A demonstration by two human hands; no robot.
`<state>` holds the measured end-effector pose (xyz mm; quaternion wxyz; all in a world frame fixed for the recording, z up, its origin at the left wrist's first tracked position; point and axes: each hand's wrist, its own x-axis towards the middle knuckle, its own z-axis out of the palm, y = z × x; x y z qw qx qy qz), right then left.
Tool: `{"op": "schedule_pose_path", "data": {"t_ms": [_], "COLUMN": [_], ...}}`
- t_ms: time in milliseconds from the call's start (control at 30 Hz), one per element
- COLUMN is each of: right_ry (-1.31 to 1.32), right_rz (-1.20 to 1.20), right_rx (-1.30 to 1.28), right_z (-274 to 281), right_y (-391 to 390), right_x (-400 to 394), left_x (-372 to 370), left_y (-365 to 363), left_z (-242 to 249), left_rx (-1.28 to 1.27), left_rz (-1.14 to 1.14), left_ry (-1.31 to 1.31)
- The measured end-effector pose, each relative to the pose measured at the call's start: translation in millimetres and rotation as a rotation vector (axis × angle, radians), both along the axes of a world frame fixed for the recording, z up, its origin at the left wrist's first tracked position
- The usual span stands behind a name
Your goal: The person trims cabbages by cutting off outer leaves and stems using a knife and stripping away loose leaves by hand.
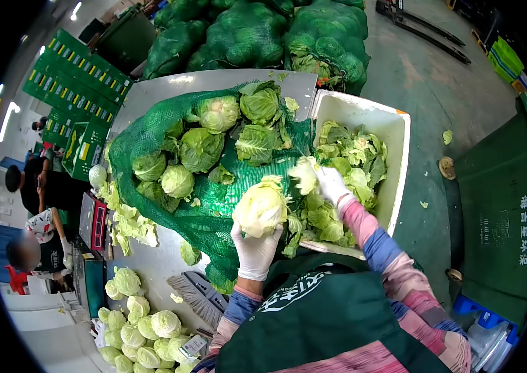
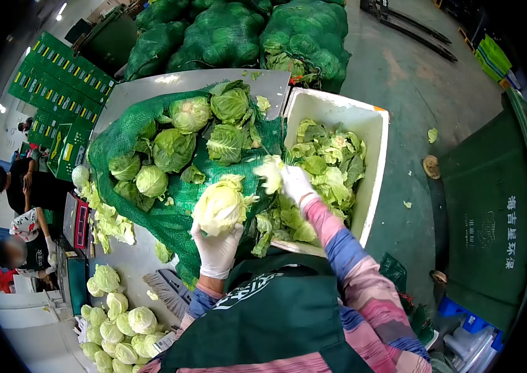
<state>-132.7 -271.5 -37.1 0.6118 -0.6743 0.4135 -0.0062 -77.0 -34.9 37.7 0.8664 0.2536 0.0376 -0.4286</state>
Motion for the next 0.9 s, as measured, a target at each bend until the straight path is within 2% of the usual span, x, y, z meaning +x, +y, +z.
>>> {"op": "schedule_pose_path", "data": {"t_ms": [33, 67, 100, 133, 167, 233, 300, 400, 433, 500, 567, 600, 700, 733, 767, 833, 900], "right_ry": [0.029, 0.129, 0.072, -0.12, -0.309, -0.367, -0.679, -0.587, -0.616, -0.649, -0.503, -0.615, -0.633, -0.598, -0.51, -0.637, -0.512], "right_rz": [0.12, 0.139, 0.059, 0.054, 0.045, 0.254, 0.312, 0.229, 0.181, 0.134, 0.206, 0.175, 0.169, 0.088, 0.061, -0.048, -0.141], "right_rx": [-0.269, -0.246, -0.197, -0.016, 0.169, 0.203, 0.046, 0.166, 0.075, -0.018, -0.075, -0.139, -0.127, -0.288, -0.163, -0.205, -0.109], "right_z": [-20.7, -8.6, 2.6, 14.7, 51.5, 97.6, 71.9, 73.6, 72.9, 74.8, 80.4, 73.7, 76.8, 72.1, 84.5, 61.2, 39.5], "right_y": [-6.7, -5.0, 5.7, 20.2, 34.8, 47.0, 60.8, 65.8, 70.1, 74.4, 77.0, 77.9, 73.7, 70.9, 62.4, 57.4, 41.3], "right_x": [-4.7, -6.5, 0.0, -2.3, -6.5, -11.4, 5.5, 3.4, 2.8, 2.1, -3.1, -1.4, -6.4, -7.2, -8.2, 0.1, 4.5], "left_x": [-1.9, -0.7, 2.6, 3.9, 6.2, 13.3, 20.4, 28.2, 27.7, 24.0, 17.9, 22.0, 29.1, 29.9, 27.6, 19.8, 14.4], "left_y": [2.8, 3.5, 2.2, 2.5, 2.8, 6.2, 9.6, 3.0, 2.4, -5.5, -3.1, -3.0, 3.7, 5.2, 4.6, 4.8, 8.5], "left_z": [1.8, 1.6, 0.5, -1.3, -3.3, -10.5, -14.6, -7.9, -10.7, -12.7, -11.6, -13.7, -15.9, -16.6, -18.6, -26.0, -32.7], "left_rx": [-0.006, -0.006, 0.003, 0.017, 0.017, 0.084, 0.082, 0.162, 0.166, 0.362, 0.27, 0.283, 0.243, 0.189, 0.188, 0.043, 0.07], "left_rz": [-0.005, 0.001, -0.011, -0.022, -0.014, -0.108, -0.179, -0.215, -0.208, -0.111, -0.047, -0.074, -0.131, -0.166, -0.169, -0.177, -0.173], "left_ry": [-0.013, -0.015, -0.003, 0.013, 0.015, -0.008, -0.042, -0.225, -0.223, -0.507, -0.475, -0.48, -0.436, -0.391, -0.39, -0.181, -0.106]}}
